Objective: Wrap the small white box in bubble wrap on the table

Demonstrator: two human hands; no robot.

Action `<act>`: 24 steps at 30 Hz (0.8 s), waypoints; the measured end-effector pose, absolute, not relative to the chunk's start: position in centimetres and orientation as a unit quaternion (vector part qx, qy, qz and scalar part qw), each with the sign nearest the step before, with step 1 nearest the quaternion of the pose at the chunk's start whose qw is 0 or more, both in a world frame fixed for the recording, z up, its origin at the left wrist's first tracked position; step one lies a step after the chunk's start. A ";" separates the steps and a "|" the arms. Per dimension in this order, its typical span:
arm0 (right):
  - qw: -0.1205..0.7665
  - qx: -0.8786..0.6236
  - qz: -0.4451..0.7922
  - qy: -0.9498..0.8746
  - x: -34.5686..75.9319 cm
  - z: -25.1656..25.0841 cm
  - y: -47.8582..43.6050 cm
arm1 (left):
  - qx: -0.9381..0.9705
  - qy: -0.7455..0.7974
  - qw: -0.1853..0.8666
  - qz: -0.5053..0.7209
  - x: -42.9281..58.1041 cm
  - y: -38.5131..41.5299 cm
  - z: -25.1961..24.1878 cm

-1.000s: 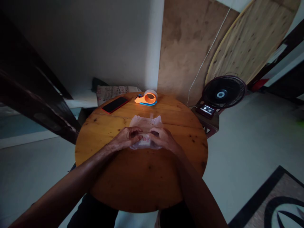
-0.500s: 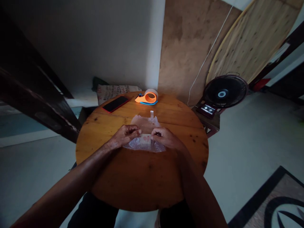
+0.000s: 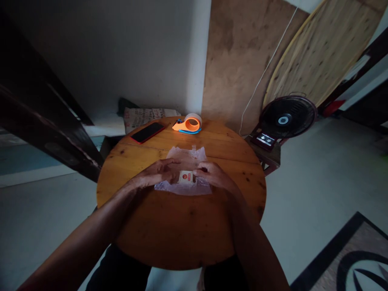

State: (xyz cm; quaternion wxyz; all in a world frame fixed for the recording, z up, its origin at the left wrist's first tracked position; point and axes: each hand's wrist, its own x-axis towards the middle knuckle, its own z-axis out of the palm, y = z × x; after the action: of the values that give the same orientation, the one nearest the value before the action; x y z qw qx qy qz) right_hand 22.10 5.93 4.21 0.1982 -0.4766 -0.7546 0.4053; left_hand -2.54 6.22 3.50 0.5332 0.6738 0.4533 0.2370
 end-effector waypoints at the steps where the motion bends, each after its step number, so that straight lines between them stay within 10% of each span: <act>1: 0.206 -0.464 0.415 -0.755 22.1 4.1 5.9 | 0.678 0.443 0.539 0.232 -2.6 6.1 3.8; 11: 0.204 -0.383 0.573 -0.695 21.5 3.9 5.1 | 0.697 0.417 0.533 0.240 -2.9 6.3 3.5; 24: 0.191 -0.381 0.459 -0.780 21.2 3.3 5.6 | 0.689 0.361 0.522 0.350 -1.5 5.8 2.3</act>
State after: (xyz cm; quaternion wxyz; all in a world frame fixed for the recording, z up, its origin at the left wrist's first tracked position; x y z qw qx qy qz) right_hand 21.17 5.58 3.35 0.1910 -0.3807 -0.7798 0.4589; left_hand -1.45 5.77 2.33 0.5221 0.6888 0.3608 0.3503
